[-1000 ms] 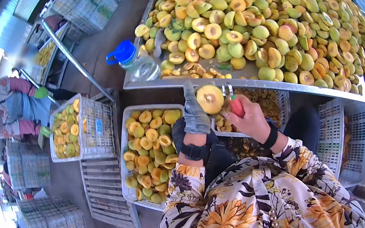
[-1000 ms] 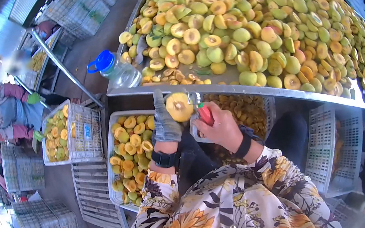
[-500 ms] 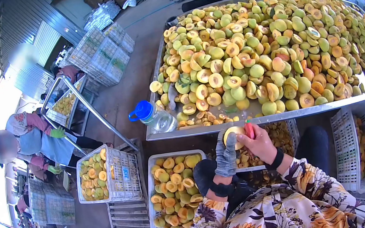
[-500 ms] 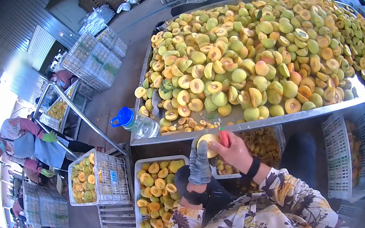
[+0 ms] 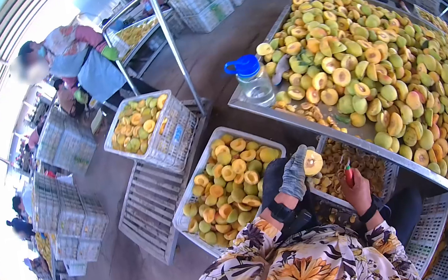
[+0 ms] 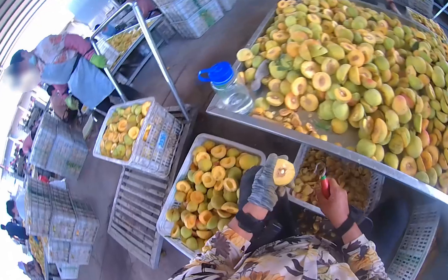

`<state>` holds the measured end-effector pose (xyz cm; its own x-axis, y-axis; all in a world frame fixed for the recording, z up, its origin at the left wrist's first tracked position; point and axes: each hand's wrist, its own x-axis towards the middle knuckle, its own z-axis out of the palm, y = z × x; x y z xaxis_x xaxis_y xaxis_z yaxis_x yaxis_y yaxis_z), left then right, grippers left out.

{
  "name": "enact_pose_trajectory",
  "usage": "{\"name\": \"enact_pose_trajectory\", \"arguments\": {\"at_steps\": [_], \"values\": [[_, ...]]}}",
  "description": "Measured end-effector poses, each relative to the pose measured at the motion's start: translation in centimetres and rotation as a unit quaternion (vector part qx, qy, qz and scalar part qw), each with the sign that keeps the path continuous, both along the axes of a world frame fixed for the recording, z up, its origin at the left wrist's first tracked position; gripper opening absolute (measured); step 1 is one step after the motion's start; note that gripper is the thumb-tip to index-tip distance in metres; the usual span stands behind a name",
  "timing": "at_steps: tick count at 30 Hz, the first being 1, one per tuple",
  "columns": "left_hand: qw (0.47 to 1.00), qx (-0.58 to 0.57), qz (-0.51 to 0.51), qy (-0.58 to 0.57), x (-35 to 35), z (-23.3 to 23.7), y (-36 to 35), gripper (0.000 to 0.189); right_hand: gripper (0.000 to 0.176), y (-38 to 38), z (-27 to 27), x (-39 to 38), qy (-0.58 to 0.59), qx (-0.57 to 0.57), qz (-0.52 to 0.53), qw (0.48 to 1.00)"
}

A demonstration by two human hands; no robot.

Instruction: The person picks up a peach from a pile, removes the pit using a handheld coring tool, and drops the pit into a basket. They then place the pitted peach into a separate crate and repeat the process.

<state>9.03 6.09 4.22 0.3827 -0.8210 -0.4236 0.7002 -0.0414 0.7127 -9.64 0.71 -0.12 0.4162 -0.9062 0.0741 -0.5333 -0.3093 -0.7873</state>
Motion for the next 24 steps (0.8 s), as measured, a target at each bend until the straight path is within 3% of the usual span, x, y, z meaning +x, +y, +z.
{"name": "enact_pose_trajectory", "arguments": {"at_steps": [2,8,14,16,20,22,23,24], "values": [[0.999,0.033,-0.009,-0.031,0.9,0.3,0.9,0.042,0.026,0.3,-1.9,-0.4,0.029,-0.063,0.052,0.996],[0.998,0.05,0.034,-0.006,2.7,-1.4,1.8,0.044,0.027,1.3,-4.0,0.8,0.03,-0.062,0.091,0.993],[0.997,0.044,0.034,-0.054,2.8,-1.5,2.0,0.042,0.03,1.0,-6.1,0.3,0.04,-0.072,0.107,0.991],[0.998,0.026,0.042,0.027,3.6,-2.0,1.8,0.043,0.031,0.8,-7.0,0.3,0.06,-0.063,0.124,0.988],[0.986,-0.057,0.145,0.053,7.9,0.7,5.2,0.044,0.022,0.1,-9.0,-0.3,0.047,-0.112,0.121,0.985],[0.94,-0.093,0.313,0.097,12.8,-1.1,6.8,0.037,0.023,0.3,-8.2,-0.7,0.068,-0.053,0.119,0.989],[0.907,0.022,0.317,-0.276,15.1,-2.9,8.9,0.033,0.023,-0.3,-9.0,-1.0,0.08,-0.009,0.116,0.99],[0.736,0.136,0.268,-0.606,17.6,-5.0,12.1,0.03,0.023,-0.4,-9.8,-1.5,0.078,-0.009,0.119,0.99]]}}
